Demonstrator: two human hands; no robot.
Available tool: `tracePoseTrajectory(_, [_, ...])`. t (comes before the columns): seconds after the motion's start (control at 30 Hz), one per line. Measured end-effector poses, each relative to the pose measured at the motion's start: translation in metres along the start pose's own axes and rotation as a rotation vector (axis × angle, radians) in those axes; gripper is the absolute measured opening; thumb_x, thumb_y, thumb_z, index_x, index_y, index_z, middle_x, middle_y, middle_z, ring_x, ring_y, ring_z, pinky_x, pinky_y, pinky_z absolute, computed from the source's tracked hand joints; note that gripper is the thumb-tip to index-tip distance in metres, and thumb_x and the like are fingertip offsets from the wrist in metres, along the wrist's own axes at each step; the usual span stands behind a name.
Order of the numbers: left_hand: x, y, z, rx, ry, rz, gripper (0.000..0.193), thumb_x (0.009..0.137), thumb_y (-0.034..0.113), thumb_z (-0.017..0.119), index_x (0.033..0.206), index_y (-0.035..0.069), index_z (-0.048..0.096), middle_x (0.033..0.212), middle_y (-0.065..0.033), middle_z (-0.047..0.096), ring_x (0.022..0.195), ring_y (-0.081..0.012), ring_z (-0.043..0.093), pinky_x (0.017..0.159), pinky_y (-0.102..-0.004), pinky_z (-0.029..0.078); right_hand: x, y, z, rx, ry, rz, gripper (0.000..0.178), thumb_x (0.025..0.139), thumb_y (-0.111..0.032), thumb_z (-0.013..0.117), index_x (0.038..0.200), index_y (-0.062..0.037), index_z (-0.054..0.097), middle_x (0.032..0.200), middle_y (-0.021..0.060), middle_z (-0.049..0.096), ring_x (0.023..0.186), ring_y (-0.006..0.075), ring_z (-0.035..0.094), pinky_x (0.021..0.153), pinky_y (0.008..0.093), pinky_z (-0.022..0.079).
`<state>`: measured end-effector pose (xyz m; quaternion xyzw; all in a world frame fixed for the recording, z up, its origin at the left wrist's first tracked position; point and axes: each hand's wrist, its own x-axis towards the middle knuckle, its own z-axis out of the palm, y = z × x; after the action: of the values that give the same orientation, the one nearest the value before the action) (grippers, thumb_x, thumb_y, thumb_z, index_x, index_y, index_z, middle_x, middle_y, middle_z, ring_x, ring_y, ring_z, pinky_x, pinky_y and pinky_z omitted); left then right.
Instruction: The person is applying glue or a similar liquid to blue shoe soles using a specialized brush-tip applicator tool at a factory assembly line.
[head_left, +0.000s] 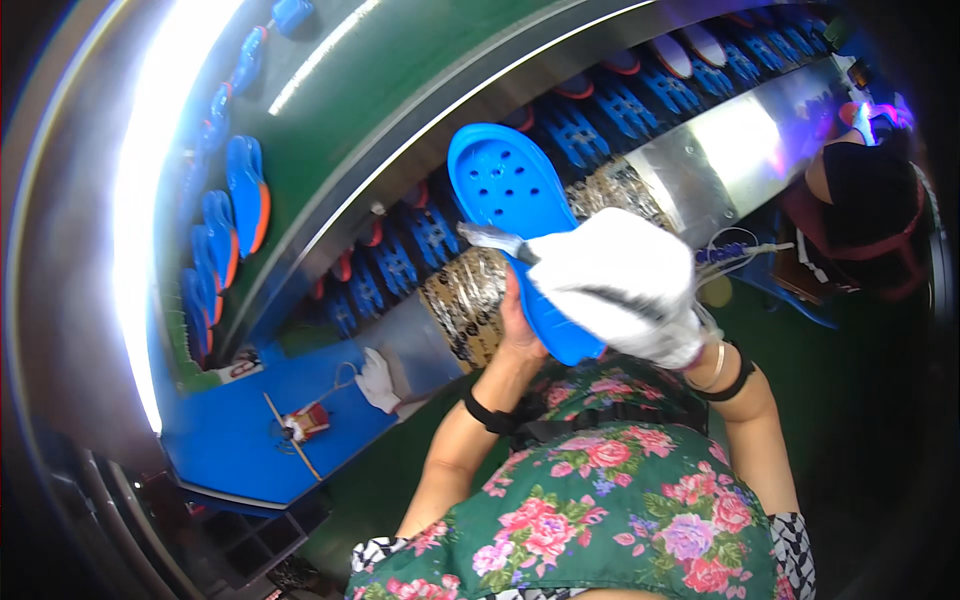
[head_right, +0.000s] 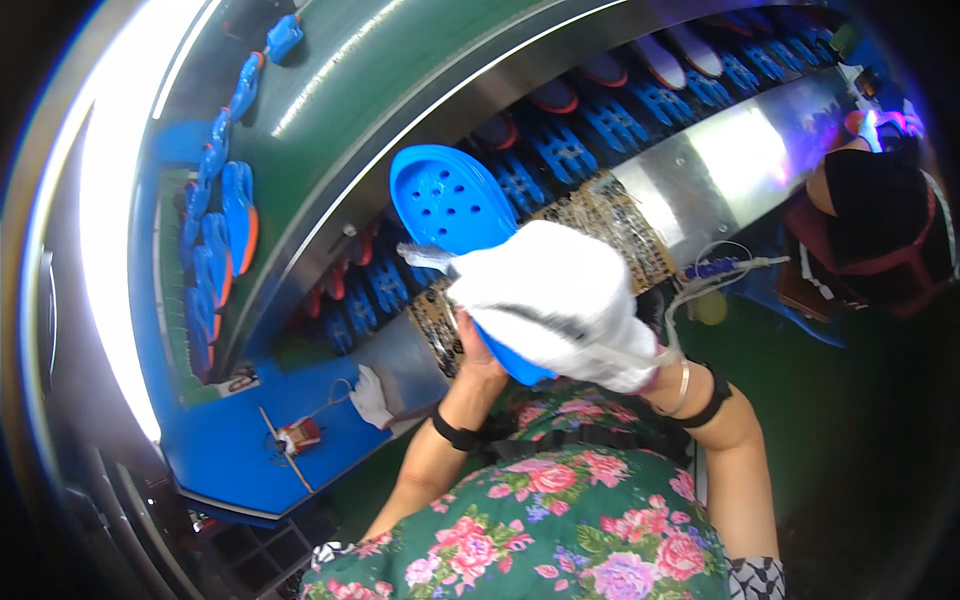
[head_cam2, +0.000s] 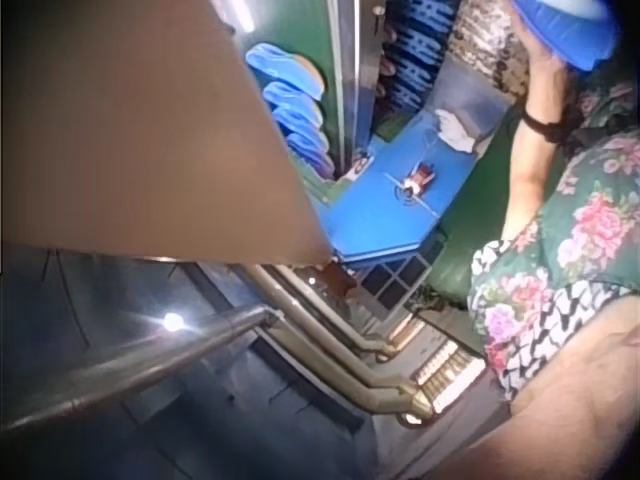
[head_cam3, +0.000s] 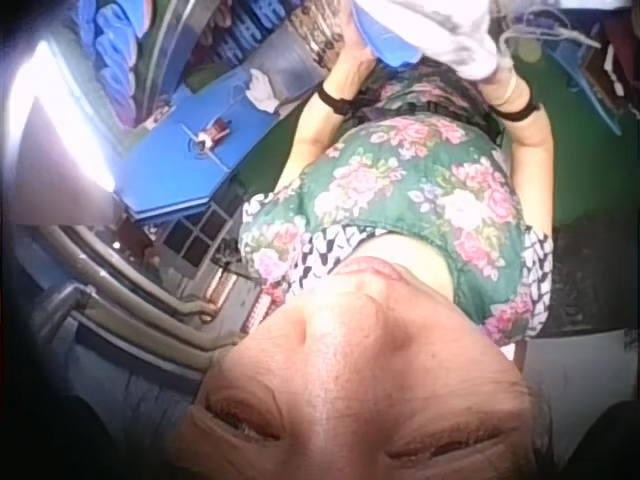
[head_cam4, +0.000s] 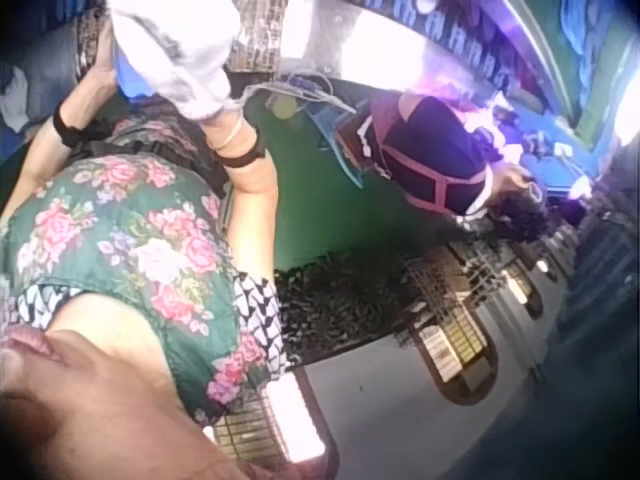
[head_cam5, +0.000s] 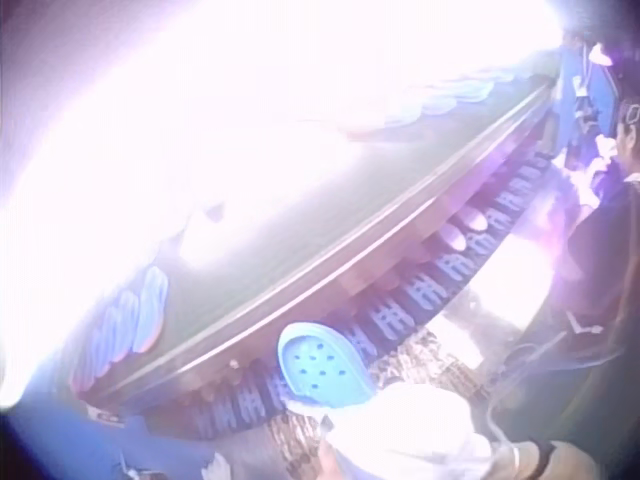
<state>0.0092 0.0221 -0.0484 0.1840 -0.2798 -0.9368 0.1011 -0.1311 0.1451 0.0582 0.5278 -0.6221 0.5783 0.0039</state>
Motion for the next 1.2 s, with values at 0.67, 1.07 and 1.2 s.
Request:
tracePoseTrajectory(0.67, [0.041, 0.015, 0.023, -0.225, -0.295, 0.038, 0.105, 0.086, 0.084, 0.047, 0.154, 0.006, 0.031, 0.147, -0.0220, 0.050, 0.127, -0.0397, 0.056, 0.108, -0.0535, 0.047, -0.025, 0.001, 0.020, 0.021, 0.170, 0.029, 0.021, 0.080, -0.005, 0.078, 0.100, -0.0077, 0.079, 0.100, 0.0108, 0.077, 0.089, 0.0246, 0.072, 0.084, 0.0385, 0.056])
tracePoseTrajectory(1.07, [0.056, 0.021, 0.024, -0.369, -0.360, 0.082, 0.099, 0.082, 0.078, 0.061, 0.153, 0.013, 0.038, 0.146, -0.0127, 0.052, 0.129, -0.0432, 0.052, 0.105, -0.0619, 0.047, -0.041, 0.013, 0.012, 0.369, 0.092, 0.219, 0.027, 0.082, -0.003, 0.077, 0.109, -0.0075, 0.077, 0.106, 0.0102, 0.076, 0.097, 0.0252, 0.073, 0.084, 0.0374, 0.058])
tracePoseTrajectory(1.2, [0.054, 0.027, 0.038, -0.346, -0.221, 0.030, 0.108, 0.079, 0.083, 0.059, 0.150, 0.005, 0.038, 0.134, -0.0266, 0.057, 0.117, -0.0434, 0.061, 0.095, -0.0594, 0.054, -0.044, 0.014, 0.017, -0.026, 0.134, -0.009, 0.024, 0.079, -0.004, 0.080, 0.102, -0.0104, 0.078, 0.105, 0.0087, 0.076, 0.090, 0.0249, 0.072, 0.080, 0.0377, 0.057])
